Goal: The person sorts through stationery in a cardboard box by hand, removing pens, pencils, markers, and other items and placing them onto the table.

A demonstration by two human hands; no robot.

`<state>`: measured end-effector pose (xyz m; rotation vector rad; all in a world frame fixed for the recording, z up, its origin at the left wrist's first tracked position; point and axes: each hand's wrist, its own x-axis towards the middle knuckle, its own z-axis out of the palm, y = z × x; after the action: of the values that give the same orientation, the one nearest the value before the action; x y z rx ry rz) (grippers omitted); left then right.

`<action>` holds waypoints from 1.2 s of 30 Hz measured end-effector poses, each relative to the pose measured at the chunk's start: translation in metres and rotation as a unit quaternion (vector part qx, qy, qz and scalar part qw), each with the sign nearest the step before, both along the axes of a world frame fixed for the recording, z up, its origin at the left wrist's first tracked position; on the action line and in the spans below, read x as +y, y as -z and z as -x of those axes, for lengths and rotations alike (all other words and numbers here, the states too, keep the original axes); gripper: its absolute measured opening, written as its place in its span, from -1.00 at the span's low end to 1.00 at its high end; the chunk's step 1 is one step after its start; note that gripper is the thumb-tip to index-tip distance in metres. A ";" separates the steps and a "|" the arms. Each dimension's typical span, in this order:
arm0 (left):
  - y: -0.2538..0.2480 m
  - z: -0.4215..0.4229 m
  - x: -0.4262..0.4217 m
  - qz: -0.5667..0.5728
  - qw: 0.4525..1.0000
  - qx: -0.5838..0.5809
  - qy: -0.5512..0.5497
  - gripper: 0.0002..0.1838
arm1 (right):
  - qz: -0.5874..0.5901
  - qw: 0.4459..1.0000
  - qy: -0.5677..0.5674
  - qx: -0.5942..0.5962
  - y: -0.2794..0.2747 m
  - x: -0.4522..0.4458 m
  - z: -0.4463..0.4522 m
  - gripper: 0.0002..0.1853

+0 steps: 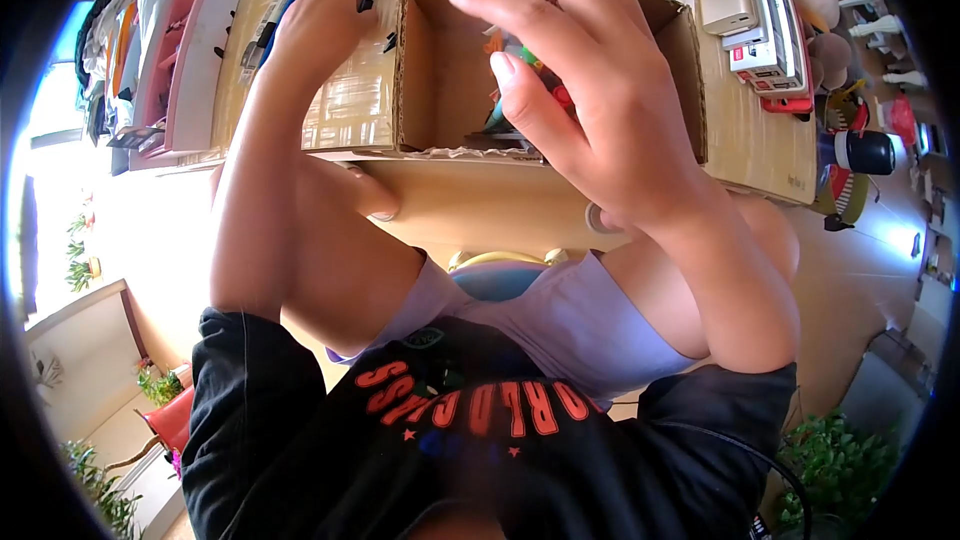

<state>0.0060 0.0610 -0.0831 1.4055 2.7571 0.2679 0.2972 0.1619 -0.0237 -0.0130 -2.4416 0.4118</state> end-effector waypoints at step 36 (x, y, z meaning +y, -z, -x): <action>-0.064 -0.081 -0.036 -0.313 0.813 -0.214 0.442 -0.70 | 0.061 0.997 -0.002 0.036 0.003 -0.005 -0.001 -0.51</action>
<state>0.0869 0.0255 -0.0192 2.2084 1.4498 1.2892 0.2985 0.1566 -0.0271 -0.0441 -2.3423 0.5543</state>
